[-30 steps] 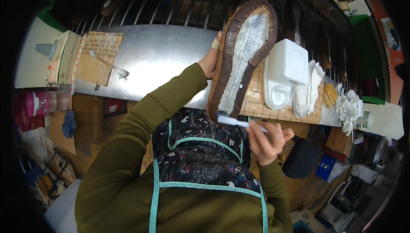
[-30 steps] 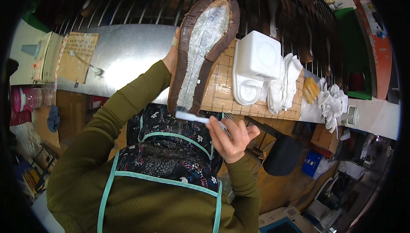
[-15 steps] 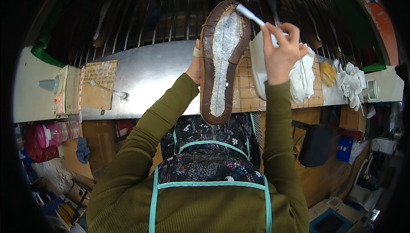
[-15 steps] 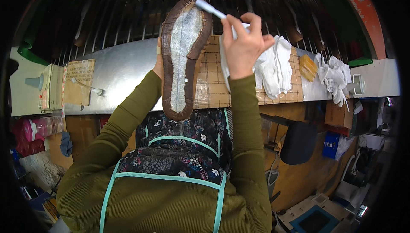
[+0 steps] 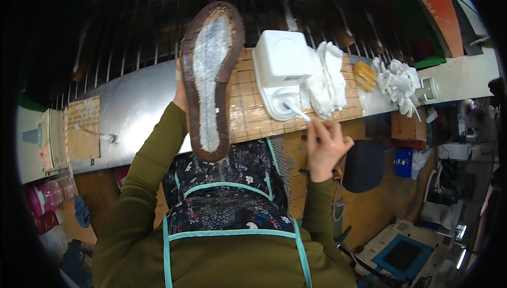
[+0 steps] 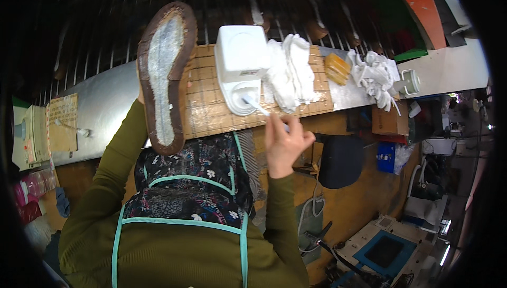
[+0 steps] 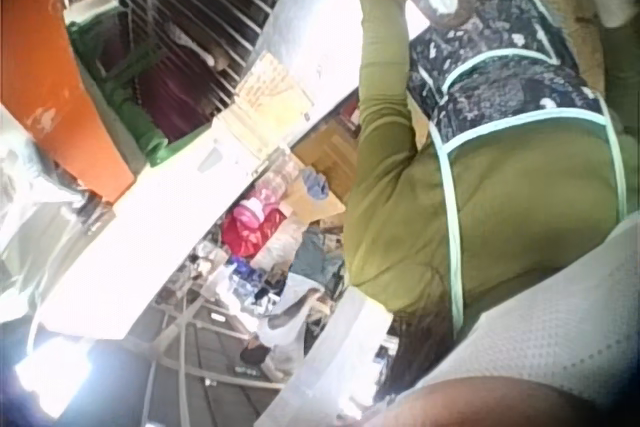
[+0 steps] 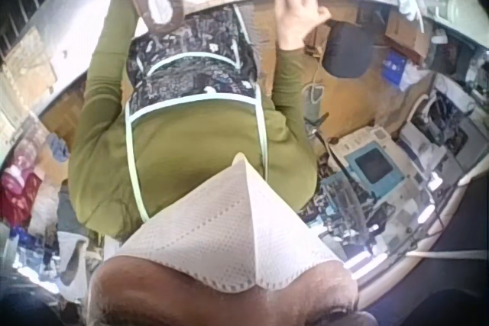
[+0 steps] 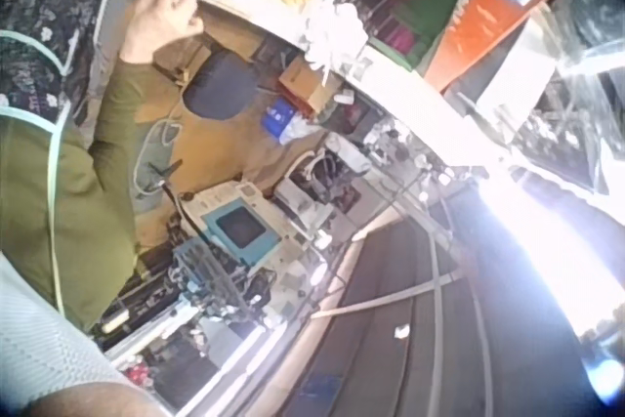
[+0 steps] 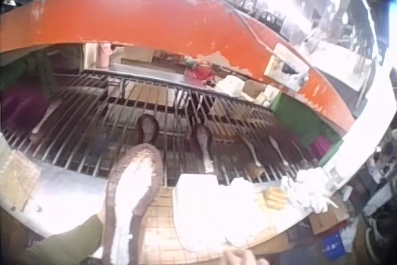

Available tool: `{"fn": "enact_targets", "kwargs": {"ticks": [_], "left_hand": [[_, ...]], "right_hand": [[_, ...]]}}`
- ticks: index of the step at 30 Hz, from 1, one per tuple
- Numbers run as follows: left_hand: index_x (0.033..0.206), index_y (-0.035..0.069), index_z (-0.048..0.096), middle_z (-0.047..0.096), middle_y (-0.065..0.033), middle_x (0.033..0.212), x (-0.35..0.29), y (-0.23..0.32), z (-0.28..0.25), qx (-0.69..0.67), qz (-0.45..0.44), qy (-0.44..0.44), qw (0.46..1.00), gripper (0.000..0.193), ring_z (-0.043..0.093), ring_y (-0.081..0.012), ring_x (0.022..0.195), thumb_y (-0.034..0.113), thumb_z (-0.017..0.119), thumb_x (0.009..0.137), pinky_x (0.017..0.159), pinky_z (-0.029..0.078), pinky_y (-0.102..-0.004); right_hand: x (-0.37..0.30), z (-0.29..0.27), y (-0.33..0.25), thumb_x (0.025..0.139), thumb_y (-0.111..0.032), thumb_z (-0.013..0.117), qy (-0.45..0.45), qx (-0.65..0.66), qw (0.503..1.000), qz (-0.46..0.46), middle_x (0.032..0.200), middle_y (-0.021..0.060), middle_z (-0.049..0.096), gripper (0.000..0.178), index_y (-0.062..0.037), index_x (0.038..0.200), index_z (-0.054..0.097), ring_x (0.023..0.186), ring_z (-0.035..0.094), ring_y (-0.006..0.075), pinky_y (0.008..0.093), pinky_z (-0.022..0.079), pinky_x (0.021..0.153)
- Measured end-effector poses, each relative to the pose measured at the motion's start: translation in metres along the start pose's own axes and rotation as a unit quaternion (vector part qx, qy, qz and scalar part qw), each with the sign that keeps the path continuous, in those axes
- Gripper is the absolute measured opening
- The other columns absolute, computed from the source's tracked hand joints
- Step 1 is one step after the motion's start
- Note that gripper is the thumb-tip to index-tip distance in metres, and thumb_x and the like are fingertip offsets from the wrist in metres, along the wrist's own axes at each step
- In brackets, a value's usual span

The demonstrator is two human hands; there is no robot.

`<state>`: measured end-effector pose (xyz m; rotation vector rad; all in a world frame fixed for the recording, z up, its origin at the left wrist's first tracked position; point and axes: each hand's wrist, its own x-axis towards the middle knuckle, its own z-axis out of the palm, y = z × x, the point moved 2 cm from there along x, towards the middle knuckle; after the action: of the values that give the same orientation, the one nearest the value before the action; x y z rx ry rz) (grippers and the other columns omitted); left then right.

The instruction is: The person applies a white adhesive to the sole and side edges of a brown shoe using a small brush. They repeatedly dip the brush into a white container and spread the glue along the shoe's perimeter, then place the shoe on a metal rack. The process is repeated for multiple shoes.

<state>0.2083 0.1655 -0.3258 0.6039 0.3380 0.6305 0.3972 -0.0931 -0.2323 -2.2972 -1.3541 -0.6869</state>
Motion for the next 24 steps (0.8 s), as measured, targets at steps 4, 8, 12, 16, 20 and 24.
{"fn": "enact_targets", "kwargs": {"ticks": [4, 8, 12, 16, 20, 24], "left_hand": [[0.135, 0.006, 0.041, 0.050, -0.0113, 0.128, -0.002, 0.004, 0.011, 0.019, -0.006, 0.020, 1.000, 0.064, 0.053, -0.0225, 0.110, 0.042, 0.050, 0.082, 0.090, 0.050, -0.0356], [0.128, 0.003, 0.047, 0.054, -0.0097, 0.119, -0.014, 0.012, 0.036, 0.026, -0.021, 0.057, 0.998, 0.043, 0.056, -0.0176, 0.099, 0.004, 0.061, 0.088, 0.080, 0.056, -0.0290], [0.131, 0.004, 0.045, 0.052, -0.0102, 0.123, -0.009, 0.014, 0.041, 0.038, -0.039, 0.051, 0.997, 0.045, 0.056, -0.0188, 0.103, 0.012, 0.058, 0.088, 0.084, 0.054, -0.0301], [0.133, 0.005, 0.043, 0.051, -0.0106, 0.126, -0.005, 0.015, 0.037, 0.038, -0.032, 0.047, 0.998, 0.050, 0.055, -0.0197, 0.106, 0.023, 0.054, 0.087, 0.087, 0.052, -0.0314], [0.135, 0.006, 0.042, 0.050, -0.0111, 0.128, -0.006, 0.014, 0.032, 0.031, -0.029, 0.043, 0.998, 0.056, 0.054, -0.0206, 0.109, 0.033, 0.050, 0.087, 0.090, 0.050, -0.0327], [0.137, 0.007, 0.040, 0.049, -0.0115, 0.131, -0.001, 0.014, 0.029, 0.024, -0.025, 0.036, 0.999, 0.063, 0.054, -0.0215, 0.111, 0.044, 0.046, 0.086, 0.093, 0.049, -0.0341]], "right_hand": [[0.009, 0.014, -0.009, 0.080, -0.020, 0.069, -0.096, 0.008, 0.995, -0.006, 0.096, 0.0038, 0.059, 0.016, -0.0165, 0.095, 0.073, 0.085, 0.053, 0.0197, 0.0399, 0.031, 0.078], [0.073, 0.014, 0.023, 0.080, -0.024, 0.070, -0.131, 0.149, 0.980, 0.029, 0.094, 0.0076, 0.060, 0.014, -0.0104, 0.084, 0.073, 0.090, 0.053, 0.0250, 0.0435, 0.035, 0.080], [0.140, 0.083, 0.061, 0.074, -0.023, 0.075, -0.093, 0.211, 0.971, 0.062, 0.082, 0.0167, 0.063, 0.022, -0.0031, 0.082, 0.070, 0.078, 0.061, 0.0329, 0.0413, 0.047, 0.071], [0.160, 0.127, 0.060, 0.065, -0.032, 0.081, -0.210, 0.137, 0.965, 0.072, 0.074, 0.0216, 0.065, 0.038, 0.0014, 0.074, 0.067, 0.074, 0.065, 0.0356, 0.0418, 0.050, 0.068], [0.153, 0.137, 0.065, 0.068, -0.023, 0.078, -0.168, 0.207, 0.960, 0.083, 0.068, 0.0201, 0.064, 0.028, 0.0010, 0.072, 0.066, 0.069, 0.065, 0.0368, 0.0429, 0.050, 0.064], [0.144, 0.130, 0.073, 0.078, -0.019, 0.070, -0.147, 0.196, 0.965, 0.096, 0.068, 0.0200, 0.063, 0.020, 0.0002, 0.077, 0.065, 0.067, 0.063, 0.0383, 0.0423, 0.048, 0.062]]}}
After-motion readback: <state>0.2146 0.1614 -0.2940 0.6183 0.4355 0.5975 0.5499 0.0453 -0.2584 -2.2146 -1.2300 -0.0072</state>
